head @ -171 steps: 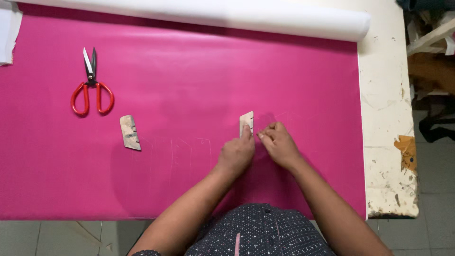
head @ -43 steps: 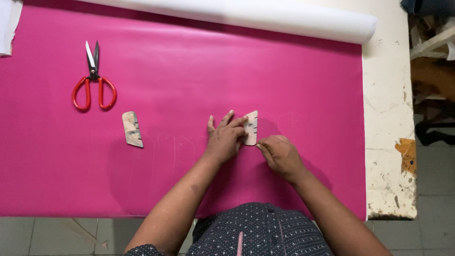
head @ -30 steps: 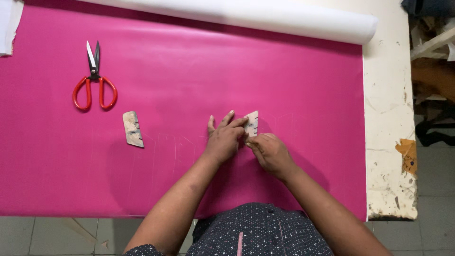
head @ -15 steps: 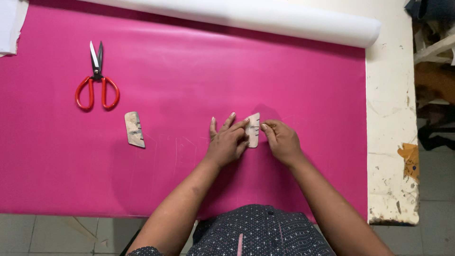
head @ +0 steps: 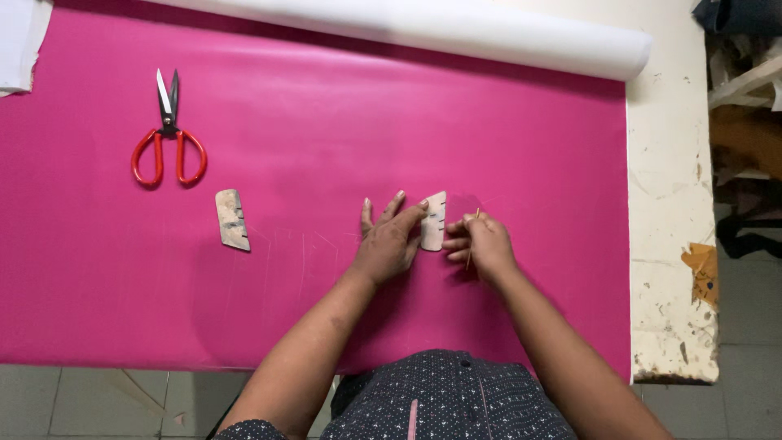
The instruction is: The person uses a small wooden template and a pointed tool to trace repeating patterns onto a large sheet of pink material. They repeatedly position the template, trace its outline, and move it to adjacent locations to create a continuous design.
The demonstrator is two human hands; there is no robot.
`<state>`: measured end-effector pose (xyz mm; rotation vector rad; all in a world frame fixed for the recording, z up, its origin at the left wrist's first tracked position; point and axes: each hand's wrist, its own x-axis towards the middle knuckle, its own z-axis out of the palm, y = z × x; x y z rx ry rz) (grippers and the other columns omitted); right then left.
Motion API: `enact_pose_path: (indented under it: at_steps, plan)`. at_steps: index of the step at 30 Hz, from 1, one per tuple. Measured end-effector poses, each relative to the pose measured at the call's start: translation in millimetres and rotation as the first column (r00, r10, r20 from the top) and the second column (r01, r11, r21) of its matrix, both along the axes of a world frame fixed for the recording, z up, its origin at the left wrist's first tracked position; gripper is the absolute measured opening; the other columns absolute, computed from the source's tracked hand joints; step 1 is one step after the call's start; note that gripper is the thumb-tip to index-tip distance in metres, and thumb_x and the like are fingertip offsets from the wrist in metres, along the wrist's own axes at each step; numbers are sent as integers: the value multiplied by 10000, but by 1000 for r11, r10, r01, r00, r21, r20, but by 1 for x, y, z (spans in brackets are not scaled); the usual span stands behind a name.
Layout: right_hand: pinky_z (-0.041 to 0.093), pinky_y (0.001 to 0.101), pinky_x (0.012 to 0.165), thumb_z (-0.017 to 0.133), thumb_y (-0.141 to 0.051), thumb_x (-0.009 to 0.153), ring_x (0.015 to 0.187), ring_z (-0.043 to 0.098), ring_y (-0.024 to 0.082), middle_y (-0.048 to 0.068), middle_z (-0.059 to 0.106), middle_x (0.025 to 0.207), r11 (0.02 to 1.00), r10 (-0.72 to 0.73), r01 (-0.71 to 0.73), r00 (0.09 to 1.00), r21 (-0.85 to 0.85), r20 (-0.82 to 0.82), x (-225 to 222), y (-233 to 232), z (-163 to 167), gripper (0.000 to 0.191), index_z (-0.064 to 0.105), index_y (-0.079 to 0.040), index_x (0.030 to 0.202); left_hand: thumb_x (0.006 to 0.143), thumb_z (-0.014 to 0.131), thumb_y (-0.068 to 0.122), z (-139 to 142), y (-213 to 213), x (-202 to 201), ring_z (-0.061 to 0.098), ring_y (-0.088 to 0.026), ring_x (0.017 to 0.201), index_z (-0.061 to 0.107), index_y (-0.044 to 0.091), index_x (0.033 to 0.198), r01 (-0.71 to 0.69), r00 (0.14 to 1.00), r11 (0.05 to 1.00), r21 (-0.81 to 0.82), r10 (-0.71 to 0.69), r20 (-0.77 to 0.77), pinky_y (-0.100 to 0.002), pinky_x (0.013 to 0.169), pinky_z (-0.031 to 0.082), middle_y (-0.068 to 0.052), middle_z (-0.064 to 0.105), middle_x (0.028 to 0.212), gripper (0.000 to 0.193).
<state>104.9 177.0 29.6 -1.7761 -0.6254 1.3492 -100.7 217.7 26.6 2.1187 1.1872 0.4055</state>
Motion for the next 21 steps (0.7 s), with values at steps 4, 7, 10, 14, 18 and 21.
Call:
enact_pose_path:
  at_steps: [4, 7, 10, 14, 18, 21]
  plan:
    - [578, 273, 574, 396, -196, 1082, 818, 720, 226, 181, 728, 1061, 996, -61, 77, 967, 53, -249, -6, -12, 9, 268, 574, 4, 1099, 891, 698, 190, -12, 0, -2, 315, -253, 1523, 462, 224, 1445, -11, 1000, 1000, -13, 11, 25, -656, 1214, -19, -71, 545, 1468, 604]
    - [555, 252, 537, 384, -201, 1066, 831, 730, 225, 167, 739, 1094, 996, 28, 3, 934, 88, -357, -9, -16, 21, 275, 569, -2, 1111, 851, 694, 145, -32, 3, -7, 333, -301, 1499, 404, 179, 1460, -29, 986, 999, 39, 22, 167, -647, 1206, 9, -141, 508, 1483, 676]
    - [528, 257, 515, 378, -206, 1050, 806, 741, 197, 114, 759, 1106, 989, 143, -123, 943, 86, -302, -20, -18, 20, 318, 580, 11, 1167, 942, 584, 61, -52, 5, -17, 383, -291, 1546, 404, 160, 1496, -195, 973, 967, 165, 169, 156, -593, 1306, 88, -123, 511, 1514, 591]
    - [509, 325, 659, 497, -188, 1040, 808, 644, 209, 193, 707, 1008, 930, 366, -362, 915, -57, 169, -23, -21, 5, 380, 648, -59, 1364, 943, 614, 93, -56, 6, -44, 371, -254, 1582, 525, 180, 1414, -296, 952, 907, 299, 306, 14, -526, 1320, 131, -58, 507, 1551, 488]
    - [519, 369, 974, 574, -157, 974, 1102, 614, 224, 112, 580, 1252, 764, 510, -645, 623, 19, 593, -24, -24, -4, 432, 618, -158, 1403, 884, 713, 297, -36, 3, -57, 276, -273, 1524, 610, 207, 1365, -143, 984, 959, 243, 165, -70, -573, 1223, 74, -95, 420, 1571, 501]
    - [496, 383, 1022, 601, -167, 930, 1175, 581, 240, 101, 514, 1317, 739, 603, -651, 524, -175, 601, -29, -24, 1, 551, 545, -275, 1468, 872, 733, 378, -21, 3, -54, 244, -266, 1534, 625, 270, 1378, -117, 989, 968, 222, 135, -63, -589, 1215, 49, -79, 388, 1597, 529]
